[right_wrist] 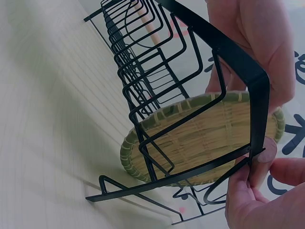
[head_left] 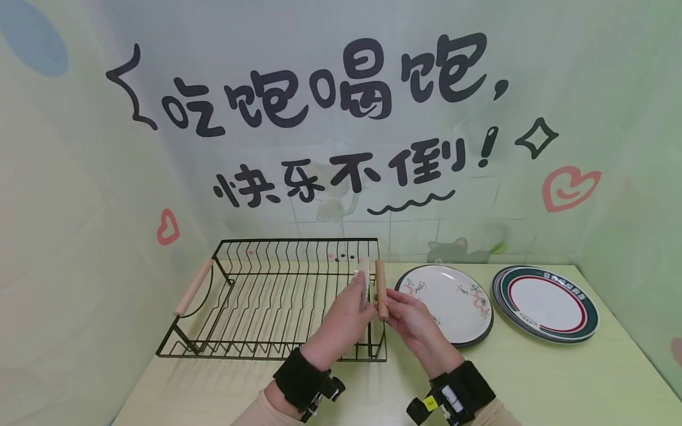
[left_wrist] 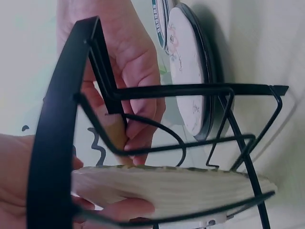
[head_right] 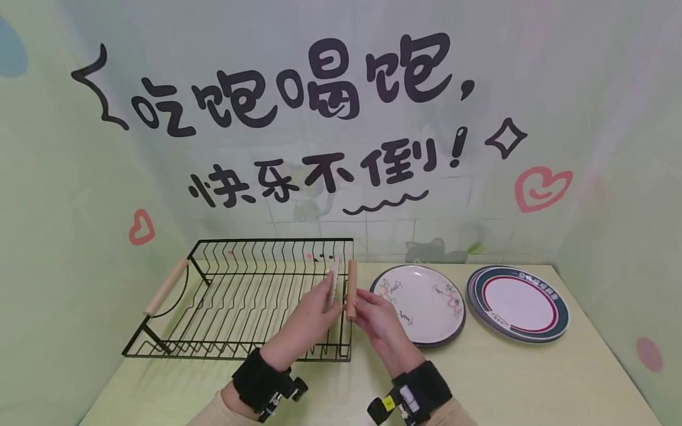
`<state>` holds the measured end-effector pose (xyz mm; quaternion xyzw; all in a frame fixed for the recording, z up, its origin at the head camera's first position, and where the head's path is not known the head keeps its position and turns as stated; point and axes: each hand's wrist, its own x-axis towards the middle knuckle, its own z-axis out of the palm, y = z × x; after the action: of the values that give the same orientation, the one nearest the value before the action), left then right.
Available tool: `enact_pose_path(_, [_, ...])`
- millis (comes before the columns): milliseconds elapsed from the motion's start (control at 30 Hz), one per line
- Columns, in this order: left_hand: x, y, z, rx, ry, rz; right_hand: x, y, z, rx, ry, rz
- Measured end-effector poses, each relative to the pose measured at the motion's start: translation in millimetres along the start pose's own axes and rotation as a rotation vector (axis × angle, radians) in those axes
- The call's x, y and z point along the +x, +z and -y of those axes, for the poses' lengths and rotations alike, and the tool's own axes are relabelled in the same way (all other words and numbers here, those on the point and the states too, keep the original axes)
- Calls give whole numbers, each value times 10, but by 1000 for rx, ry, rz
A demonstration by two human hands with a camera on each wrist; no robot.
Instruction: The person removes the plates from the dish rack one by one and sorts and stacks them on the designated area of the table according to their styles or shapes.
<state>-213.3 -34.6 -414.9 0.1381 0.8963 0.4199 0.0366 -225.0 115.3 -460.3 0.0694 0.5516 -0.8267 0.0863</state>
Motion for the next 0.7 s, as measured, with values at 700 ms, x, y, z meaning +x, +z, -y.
enact_pose_path(700, [-27,-428,387,-402,-113,-142,-36,-8,9,7,-5,27])
